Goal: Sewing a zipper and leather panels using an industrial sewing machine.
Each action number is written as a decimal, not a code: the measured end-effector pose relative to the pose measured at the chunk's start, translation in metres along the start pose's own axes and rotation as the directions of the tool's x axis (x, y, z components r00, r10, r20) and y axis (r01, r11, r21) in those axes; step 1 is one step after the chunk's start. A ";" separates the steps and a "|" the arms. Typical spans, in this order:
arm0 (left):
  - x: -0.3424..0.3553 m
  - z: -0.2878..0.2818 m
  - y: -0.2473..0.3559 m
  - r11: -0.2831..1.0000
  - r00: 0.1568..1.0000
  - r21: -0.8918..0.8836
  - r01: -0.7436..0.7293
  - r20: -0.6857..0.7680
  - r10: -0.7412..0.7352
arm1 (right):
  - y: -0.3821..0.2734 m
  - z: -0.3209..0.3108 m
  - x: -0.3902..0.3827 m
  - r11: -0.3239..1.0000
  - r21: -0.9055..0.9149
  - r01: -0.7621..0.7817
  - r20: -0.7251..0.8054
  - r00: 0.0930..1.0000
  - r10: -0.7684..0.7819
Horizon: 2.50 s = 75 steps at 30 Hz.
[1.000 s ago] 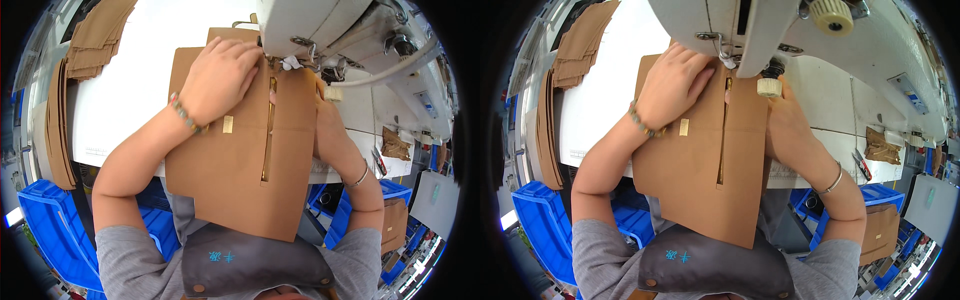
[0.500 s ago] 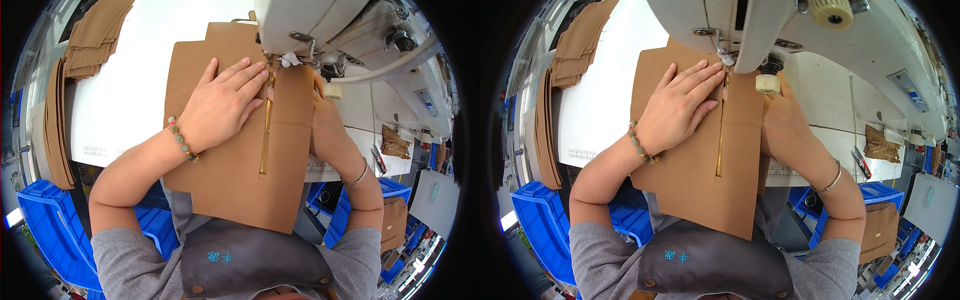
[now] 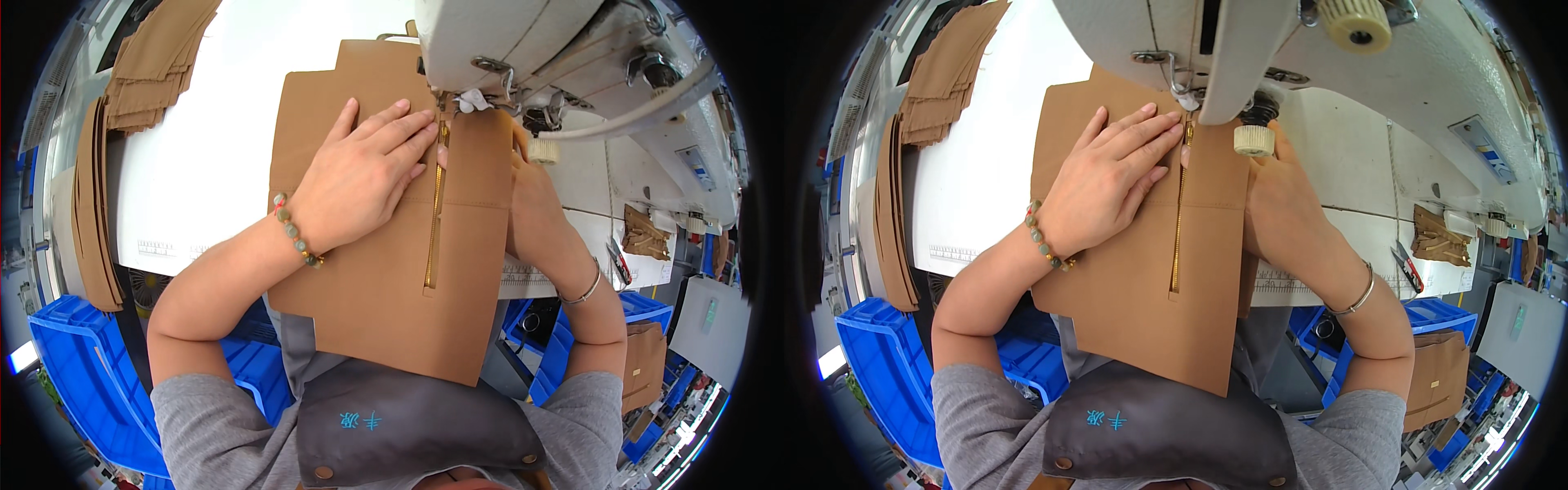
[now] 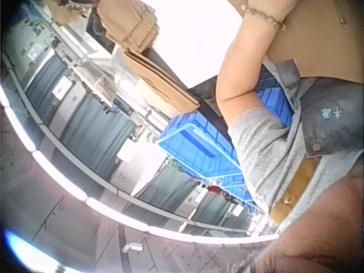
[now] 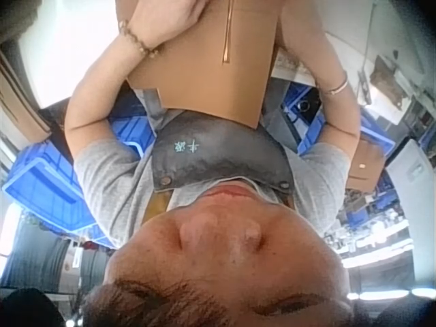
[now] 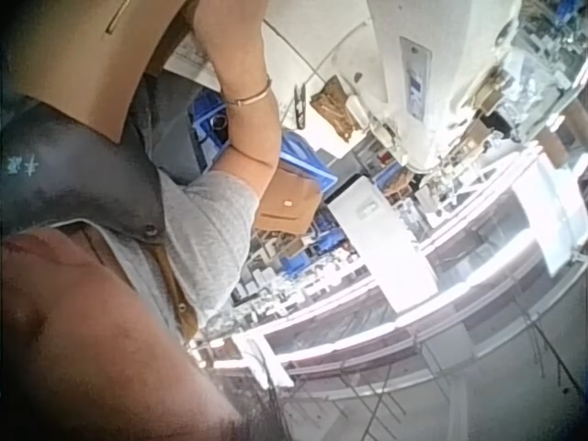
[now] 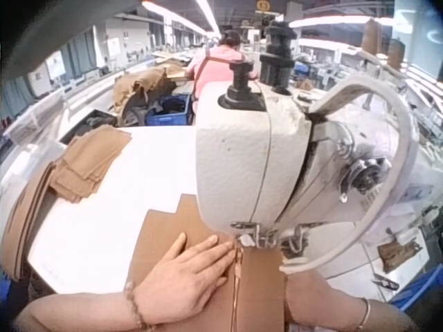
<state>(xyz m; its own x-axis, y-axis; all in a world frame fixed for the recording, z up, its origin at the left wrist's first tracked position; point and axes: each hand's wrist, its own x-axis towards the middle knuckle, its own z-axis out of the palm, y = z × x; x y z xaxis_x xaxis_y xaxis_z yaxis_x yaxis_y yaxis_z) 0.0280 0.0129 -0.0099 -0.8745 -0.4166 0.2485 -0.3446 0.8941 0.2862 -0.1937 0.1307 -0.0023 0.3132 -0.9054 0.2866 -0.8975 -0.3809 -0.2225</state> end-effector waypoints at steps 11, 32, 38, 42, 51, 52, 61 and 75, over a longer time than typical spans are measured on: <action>0.002 -0.003 -0.001 0.996 0.999 0.080 -0.033 0.019 0.032 | -0.003 -0.001 0.001 0.999 0.007 -0.044 0.035 0.998 0.044; 0.020 -0.010 -0.006 0.988 0.995 0.125 -0.090 -0.021 0.093 | 0.000 -0.008 -0.002 0.966 0.221 -0.137 0.103 0.988 0.116; 0.020 -0.011 -0.007 0.990 0.995 0.106 -0.097 -0.024 0.100 | 0.010 -0.017 -0.003 0.973 0.141 -0.182 0.100 0.981 0.169; 0.019 -0.013 -0.008 0.992 0.994 0.066 -0.106 -0.014 0.107 | 0.012 -0.024 -0.002 0.953 0.025 -0.301 -0.331 0.897 0.292; 0.020 -0.015 -0.010 0.989 0.987 0.033 -0.148 -0.055 0.149 | -0.002 0.003 0.005 0.995 -0.022 -0.098 -0.087 0.992 0.096; 0.020 -0.015 -0.010 0.987 0.986 0.035 -0.155 -0.051 0.157 | -0.002 0.004 0.004 0.995 -0.029 -0.090 -0.088 0.992 0.088; 0.019 -0.010 -0.005 0.989 0.986 0.064 -0.137 -0.085 0.142 | 0.003 0.003 0.003 0.993 -0.094 -0.069 -0.080 0.995 0.062; 0.019 -0.010 -0.004 0.992 0.991 0.056 -0.112 -0.071 0.116 | 0.004 0.006 0.003 0.993 -0.106 -0.059 -0.102 0.994 0.049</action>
<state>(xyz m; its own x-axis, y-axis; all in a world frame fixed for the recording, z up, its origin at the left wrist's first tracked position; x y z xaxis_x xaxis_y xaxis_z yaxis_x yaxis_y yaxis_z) 0.0160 0.0000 0.0027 -0.8820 -0.3205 0.3454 -0.2627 0.9430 0.2043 -0.1945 0.1258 -0.0076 0.2358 -0.8989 0.3693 -0.9423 -0.3044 -0.1392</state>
